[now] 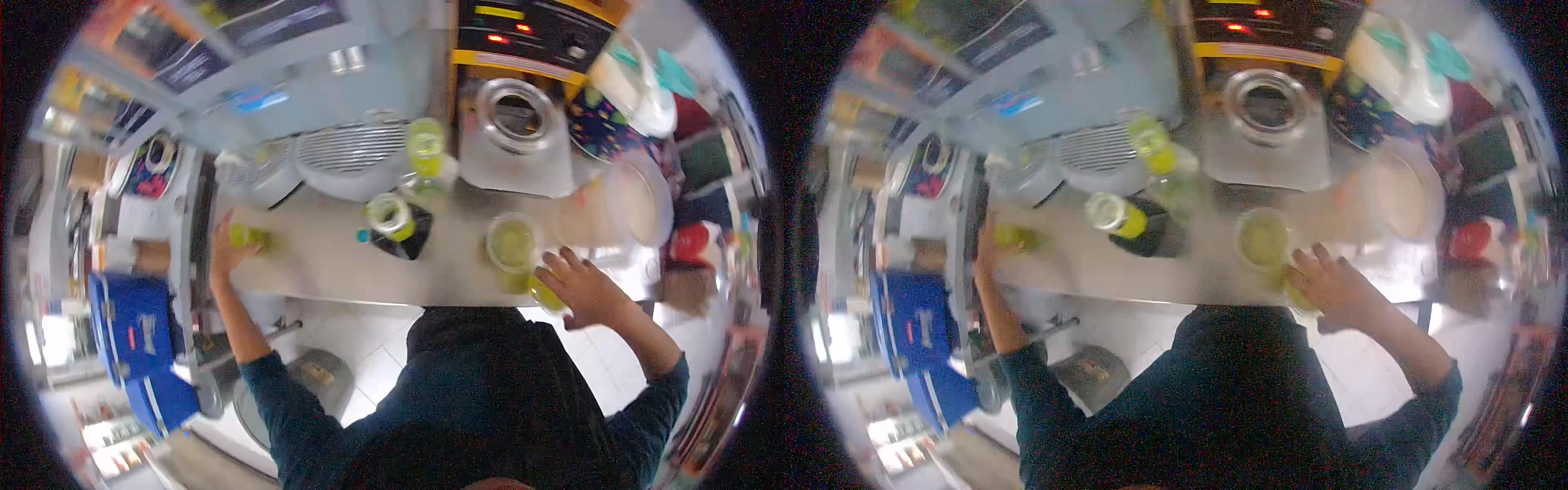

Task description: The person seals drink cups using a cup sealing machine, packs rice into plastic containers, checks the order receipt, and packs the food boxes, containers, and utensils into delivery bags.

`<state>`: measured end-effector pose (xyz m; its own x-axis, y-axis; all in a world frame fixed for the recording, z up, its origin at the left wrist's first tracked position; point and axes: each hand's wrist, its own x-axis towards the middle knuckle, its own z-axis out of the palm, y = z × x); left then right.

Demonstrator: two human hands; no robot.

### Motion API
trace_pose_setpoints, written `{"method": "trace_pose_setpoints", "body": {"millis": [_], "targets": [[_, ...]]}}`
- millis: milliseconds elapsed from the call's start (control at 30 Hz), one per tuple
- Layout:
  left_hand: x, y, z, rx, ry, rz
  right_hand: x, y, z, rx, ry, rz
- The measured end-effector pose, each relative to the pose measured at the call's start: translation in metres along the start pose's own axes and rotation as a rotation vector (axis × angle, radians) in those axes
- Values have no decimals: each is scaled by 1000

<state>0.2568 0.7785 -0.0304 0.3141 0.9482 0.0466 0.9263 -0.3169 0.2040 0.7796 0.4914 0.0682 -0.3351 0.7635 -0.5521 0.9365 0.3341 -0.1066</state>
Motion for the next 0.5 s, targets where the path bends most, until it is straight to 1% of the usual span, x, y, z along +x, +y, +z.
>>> {"method": "trace_pose_setpoints", "body": {"millis": [67,133,167,200,233,300,333,400,433,467,500], "targets": [[6,-29,13,20,-31,19,4,4,12,-12,-6,22],[-2,3,-3,-27,-65,-176,5,11,31,3,56,25],[-6,10,-6,30,-31,-84,6,15,34,2,92,16],[-9,13,-11,91,5,4,7,14,25,47,57,30],[-12,16,-18,153,47,89,6,16,29,58,96,23],[-25,27,-43,137,39,137,2,21,39,69,173,5],[-27,37,-60,127,35,158,1,23,38,102,153,-12],[-43,102,-118,-2,-17,56,-6,28,34,129,192,-56],[-48,131,-145,-30,-73,69,-9,31,31,140,211,-81],[-53,159,-168,-58,-130,78,-13,32,25,104,177,-45],[-58,182,-186,-142,-127,131,-17,36,28,131,219,-50]]}}
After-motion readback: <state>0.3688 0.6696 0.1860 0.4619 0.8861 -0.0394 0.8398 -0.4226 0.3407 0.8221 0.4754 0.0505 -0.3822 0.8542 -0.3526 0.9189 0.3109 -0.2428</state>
